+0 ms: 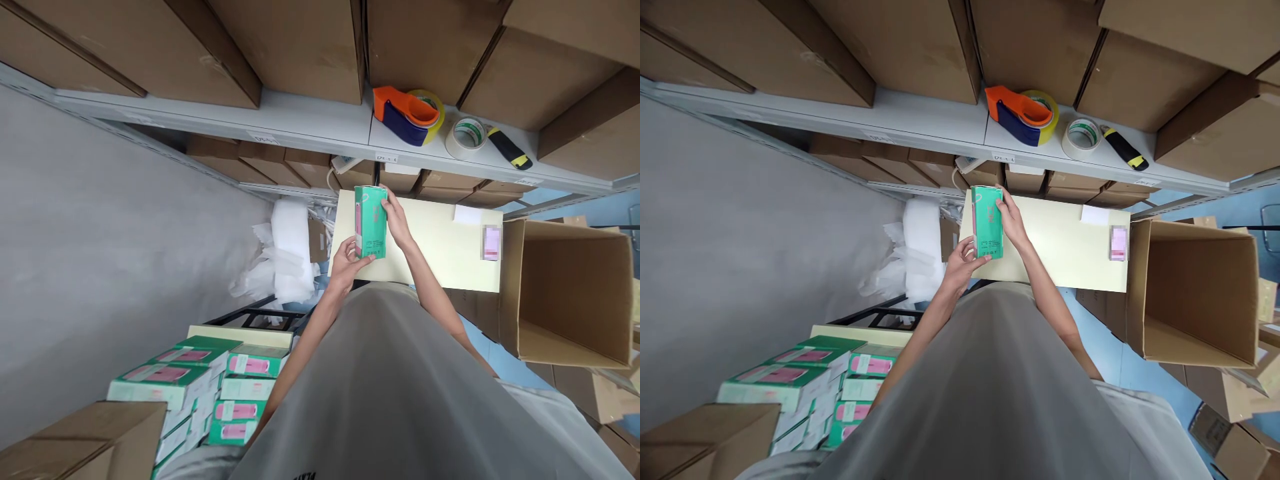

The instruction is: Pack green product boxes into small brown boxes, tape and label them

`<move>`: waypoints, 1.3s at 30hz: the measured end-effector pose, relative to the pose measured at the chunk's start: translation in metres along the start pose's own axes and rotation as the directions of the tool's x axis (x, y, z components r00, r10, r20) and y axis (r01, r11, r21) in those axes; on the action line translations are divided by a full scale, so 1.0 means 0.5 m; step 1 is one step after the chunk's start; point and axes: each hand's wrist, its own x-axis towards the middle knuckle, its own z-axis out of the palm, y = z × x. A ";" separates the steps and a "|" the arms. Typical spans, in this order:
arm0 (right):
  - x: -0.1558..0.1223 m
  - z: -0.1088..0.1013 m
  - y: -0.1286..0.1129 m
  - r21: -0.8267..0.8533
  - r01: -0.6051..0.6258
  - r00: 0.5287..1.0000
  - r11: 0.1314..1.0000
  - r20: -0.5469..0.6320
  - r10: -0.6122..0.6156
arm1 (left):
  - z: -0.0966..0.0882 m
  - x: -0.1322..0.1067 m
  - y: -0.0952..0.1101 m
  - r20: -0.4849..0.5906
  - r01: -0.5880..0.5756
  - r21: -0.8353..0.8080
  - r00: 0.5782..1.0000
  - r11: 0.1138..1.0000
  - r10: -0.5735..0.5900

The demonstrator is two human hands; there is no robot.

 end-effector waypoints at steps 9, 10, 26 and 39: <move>-0.002 0.000 -0.016 -0.187 0.068 0.977 0.980 -0.184 -0.103 | 0.027 -0.031 0.011 -0.052 -0.154 0.191 0.985 0.969 0.167; 0.000 -0.005 -0.016 -0.150 0.056 0.981 0.987 -0.178 -0.082 | 0.024 -0.032 0.015 -0.018 -0.146 0.160 0.988 0.976 0.150; -0.022 -0.040 -0.013 0.054 0.002 1.000 0.999 -0.012 -0.001 | 0.002 -0.052 0.051 0.298 0.232 -0.006 0.929 0.973 -0.220; -0.043 0.014 -0.015 -0.129 0.025 0.961 0.991 -0.270 -0.060 | 0.038 -0.049 0.035 0.013 -0.129 0.324 0.991 0.937 0.132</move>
